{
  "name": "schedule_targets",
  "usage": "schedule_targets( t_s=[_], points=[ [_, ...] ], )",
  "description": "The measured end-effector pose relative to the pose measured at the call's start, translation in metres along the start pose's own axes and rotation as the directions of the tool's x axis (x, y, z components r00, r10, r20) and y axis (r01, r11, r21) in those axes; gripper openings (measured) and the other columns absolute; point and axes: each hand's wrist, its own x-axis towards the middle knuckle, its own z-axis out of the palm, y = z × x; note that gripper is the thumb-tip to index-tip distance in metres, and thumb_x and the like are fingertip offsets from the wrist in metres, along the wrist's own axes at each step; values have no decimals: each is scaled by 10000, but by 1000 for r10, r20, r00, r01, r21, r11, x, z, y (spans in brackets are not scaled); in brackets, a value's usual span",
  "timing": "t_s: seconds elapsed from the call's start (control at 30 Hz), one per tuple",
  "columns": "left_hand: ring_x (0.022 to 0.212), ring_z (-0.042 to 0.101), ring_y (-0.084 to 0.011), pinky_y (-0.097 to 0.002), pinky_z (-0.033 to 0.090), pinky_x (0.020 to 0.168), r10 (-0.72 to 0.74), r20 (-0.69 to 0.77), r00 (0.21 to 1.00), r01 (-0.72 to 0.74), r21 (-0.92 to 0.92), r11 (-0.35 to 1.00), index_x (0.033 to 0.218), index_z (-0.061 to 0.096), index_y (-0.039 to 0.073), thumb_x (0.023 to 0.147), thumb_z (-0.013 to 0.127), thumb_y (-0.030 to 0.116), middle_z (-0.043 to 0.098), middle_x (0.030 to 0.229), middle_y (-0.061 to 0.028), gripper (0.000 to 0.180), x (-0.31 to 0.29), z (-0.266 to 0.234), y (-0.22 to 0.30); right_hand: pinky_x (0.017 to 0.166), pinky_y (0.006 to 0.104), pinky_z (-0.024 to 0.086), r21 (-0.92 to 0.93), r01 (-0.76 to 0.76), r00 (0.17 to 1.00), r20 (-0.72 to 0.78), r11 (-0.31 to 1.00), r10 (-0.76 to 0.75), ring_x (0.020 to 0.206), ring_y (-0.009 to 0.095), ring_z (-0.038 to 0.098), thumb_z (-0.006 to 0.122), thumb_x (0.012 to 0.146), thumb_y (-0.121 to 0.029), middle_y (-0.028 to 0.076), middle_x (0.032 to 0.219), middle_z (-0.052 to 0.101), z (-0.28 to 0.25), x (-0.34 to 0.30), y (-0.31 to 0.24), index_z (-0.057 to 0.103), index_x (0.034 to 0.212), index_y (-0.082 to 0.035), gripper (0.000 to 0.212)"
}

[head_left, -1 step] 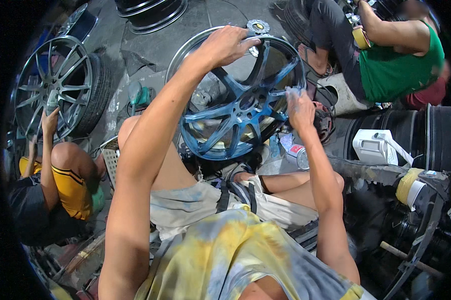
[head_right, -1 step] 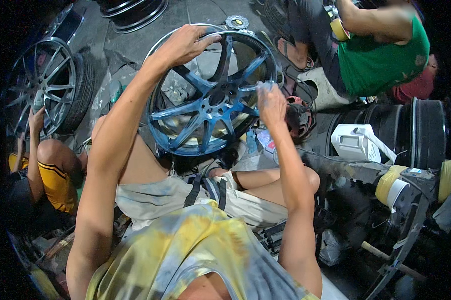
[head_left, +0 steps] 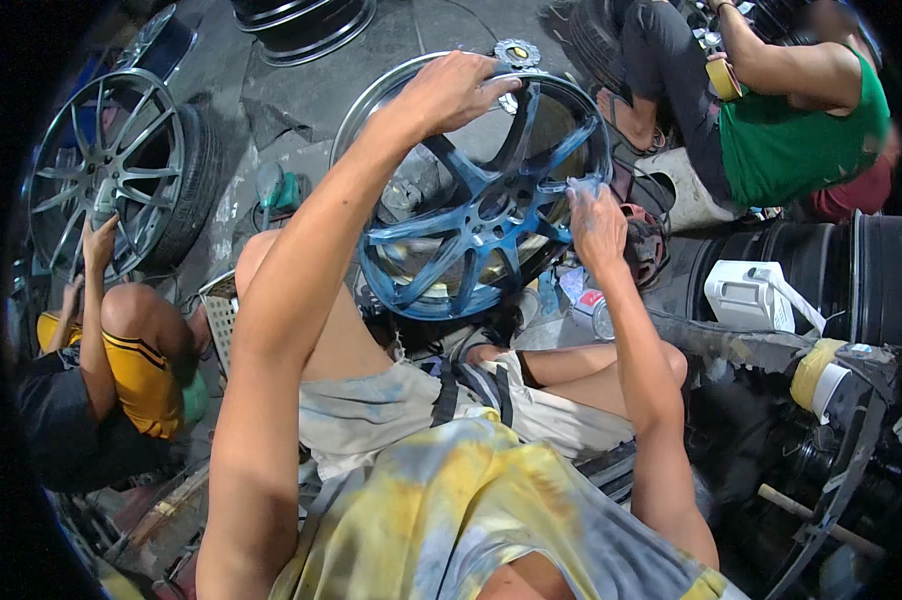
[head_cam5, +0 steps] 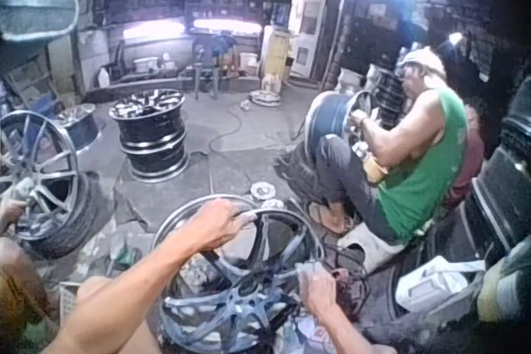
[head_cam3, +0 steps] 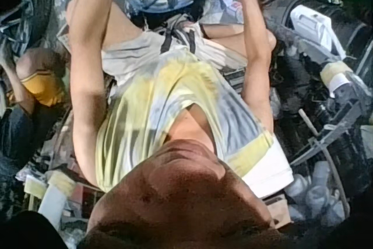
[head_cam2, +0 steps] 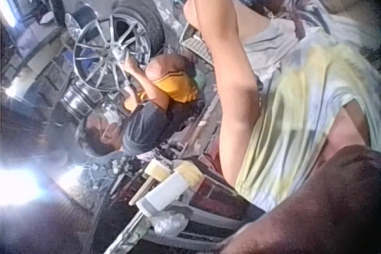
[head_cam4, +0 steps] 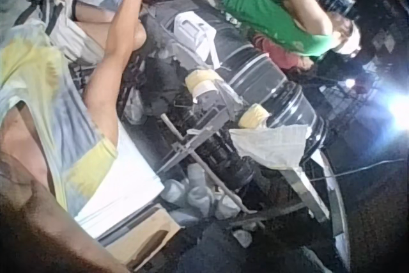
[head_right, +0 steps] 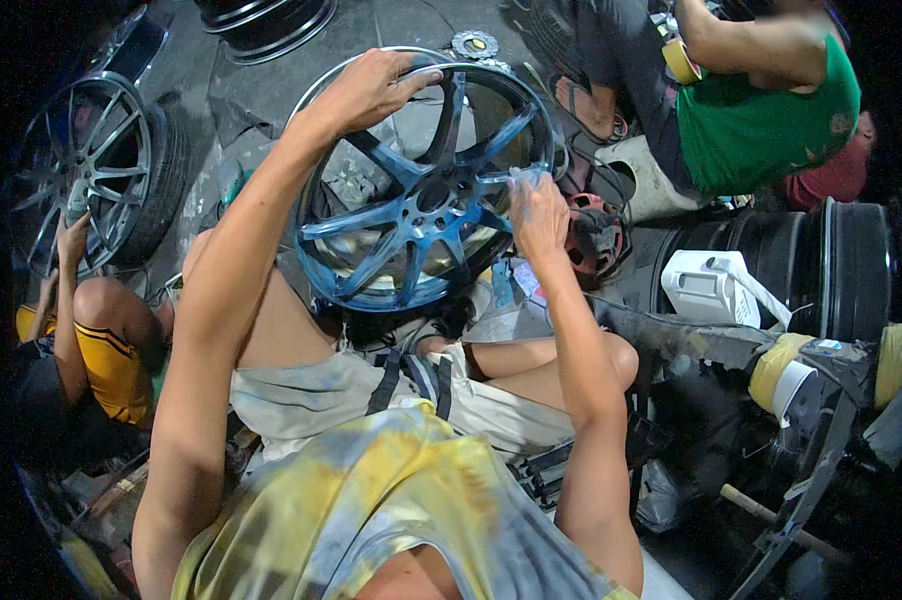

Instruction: The person scrubs a blue car wheel with a purple sponge while sitting on the floor. They focus on cleaning the spokes and rim of the wheel, occasionally rotating it to reach different areas.

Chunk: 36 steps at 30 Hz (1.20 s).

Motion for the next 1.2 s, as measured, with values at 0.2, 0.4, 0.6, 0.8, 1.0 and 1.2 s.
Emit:
schedule_targets(
  t_s=[0.2,0.4,0.6,0.8,1.0,1.2],
  points=[
    [855,666,-461,-526,513,820,-82,36,996,84,-69,994,1044,737,-5,1005,579,428,694,863,-273,462,-2,-9,12,717,506,516,-40,-124,989,72,992,126,832,420,660,555,1036,-273,233,934,629,4,13,32,724,1051,-64,269],
    [761,641,-395,-479,496,727,-30,23,999,31,-60,998,1118,719,17,1027,588,403,678,854,-247,417,-1,-4,3,762,501,532,-42,-195,965,169,980,199,893,418,671,558,1037,-287,207,1008,668,-14,10,40,727,1138,-108,266],
    [725,639,-352,-468,496,702,-46,54,997,49,-59,997,1157,722,29,1018,612,395,688,843,-241,406,-3,-7,-4,749,489,542,149,-28,991,137,988,8,878,420,670,558,1039,-291,210,1021,654,-12,1,-23,711,1174,-112,271],
    [687,626,-309,-451,495,670,-95,72,993,100,-70,993,1163,724,23,1013,625,403,686,822,-223,420,0,-6,5,782,490,546,156,-18,980,201,988,-14,902,414,665,581,1021,-286,224,980,628,-9,2,-16,718,1225,-128,292],
    [680,646,-415,-492,501,686,-76,17,997,77,-85,993,1111,756,48,1001,607,432,650,703,-242,426,-5,-9,3,725,491,532,-36,-58,982,175,998,64,859,384,662,558,1031,-306,220,964,619,-13,7,-7,724,1199,-134,292],
    [688,646,-418,-498,500,692,-75,11,997,76,-97,992,1104,757,54,995,610,435,650,704,-242,423,-7,-7,1,751,501,525,-5,-79,981,178,997,79,894,394,639,601,1007,-252,208,964,593,-7,5,-31,727,1142,-70,259]
  ],
)
